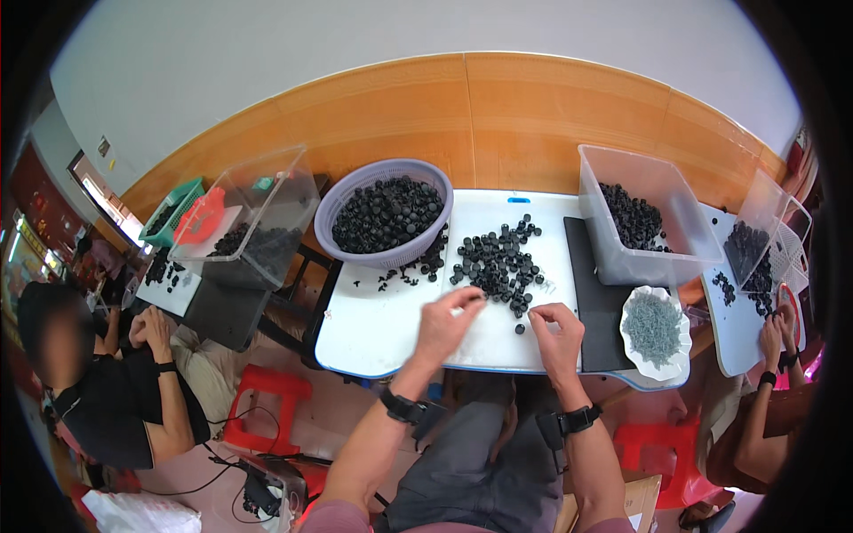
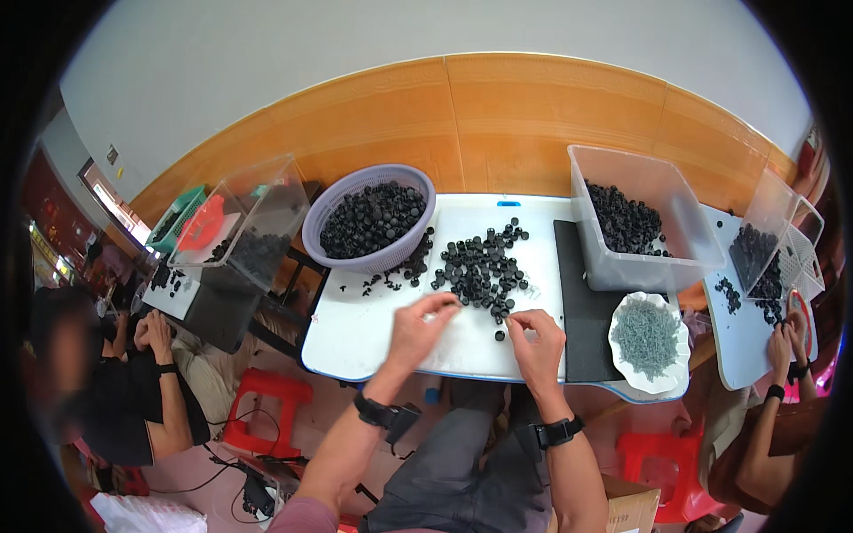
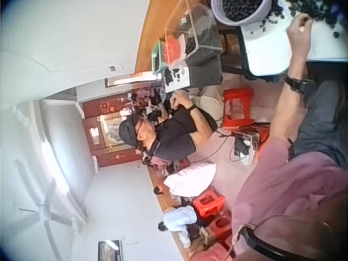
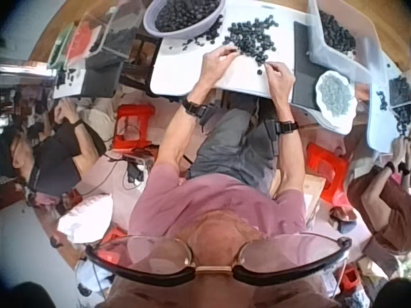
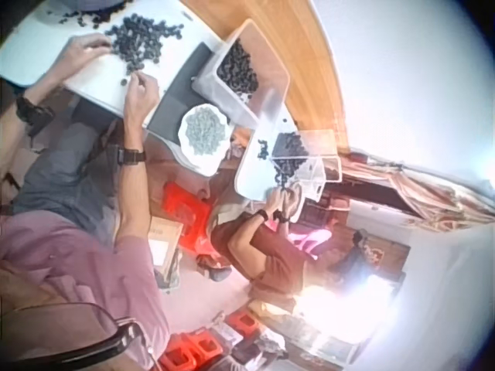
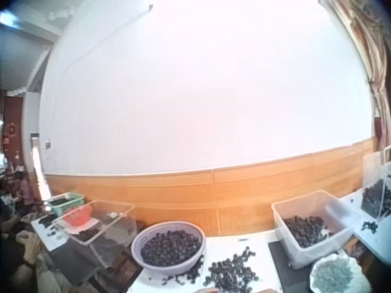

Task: Assembling small black plastic components by hand at a workbench.

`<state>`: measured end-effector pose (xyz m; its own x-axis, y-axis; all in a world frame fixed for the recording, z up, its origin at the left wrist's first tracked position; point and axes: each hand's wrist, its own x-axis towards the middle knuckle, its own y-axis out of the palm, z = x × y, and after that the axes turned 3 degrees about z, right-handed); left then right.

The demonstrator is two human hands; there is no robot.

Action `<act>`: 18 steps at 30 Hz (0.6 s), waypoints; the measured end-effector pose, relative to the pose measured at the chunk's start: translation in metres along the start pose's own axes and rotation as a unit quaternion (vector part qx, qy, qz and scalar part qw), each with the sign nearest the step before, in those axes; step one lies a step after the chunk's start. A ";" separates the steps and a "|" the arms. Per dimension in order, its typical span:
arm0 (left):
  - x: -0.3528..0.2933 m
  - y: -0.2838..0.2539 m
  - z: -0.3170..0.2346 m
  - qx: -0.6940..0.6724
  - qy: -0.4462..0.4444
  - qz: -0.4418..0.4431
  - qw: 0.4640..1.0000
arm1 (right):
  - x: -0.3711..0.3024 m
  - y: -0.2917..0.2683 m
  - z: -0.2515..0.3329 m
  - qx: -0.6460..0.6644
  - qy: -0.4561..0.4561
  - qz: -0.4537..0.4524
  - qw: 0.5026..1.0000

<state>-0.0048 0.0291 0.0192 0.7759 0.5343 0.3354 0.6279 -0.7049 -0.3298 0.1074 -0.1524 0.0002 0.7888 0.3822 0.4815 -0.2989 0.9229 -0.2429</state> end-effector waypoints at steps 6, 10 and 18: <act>0.111 -0.099 -0.033 0.244 0.225 -0.173 0.927 | 0.006 0.006 -0.002 -0.024 -0.032 -0.028 0.999; 0.111 -0.085 -0.043 0.212 0.184 -0.093 0.955 | 0.012 0.007 -0.006 -0.011 0.003 -0.084 0.996; 0.004 0.044 -0.011 0.174 0.077 0.101 0.977 | 0.011 0.004 -0.018 -0.012 0.059 -0.092 0.994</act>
<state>0.0253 -0.0052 0.0160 0.8844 0.3059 0.3525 0.4667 -0.5730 -0.6736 0.1247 -0.1451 -0.0104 0.8870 0.1966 0.4178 -0.1314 0.9749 -0.1799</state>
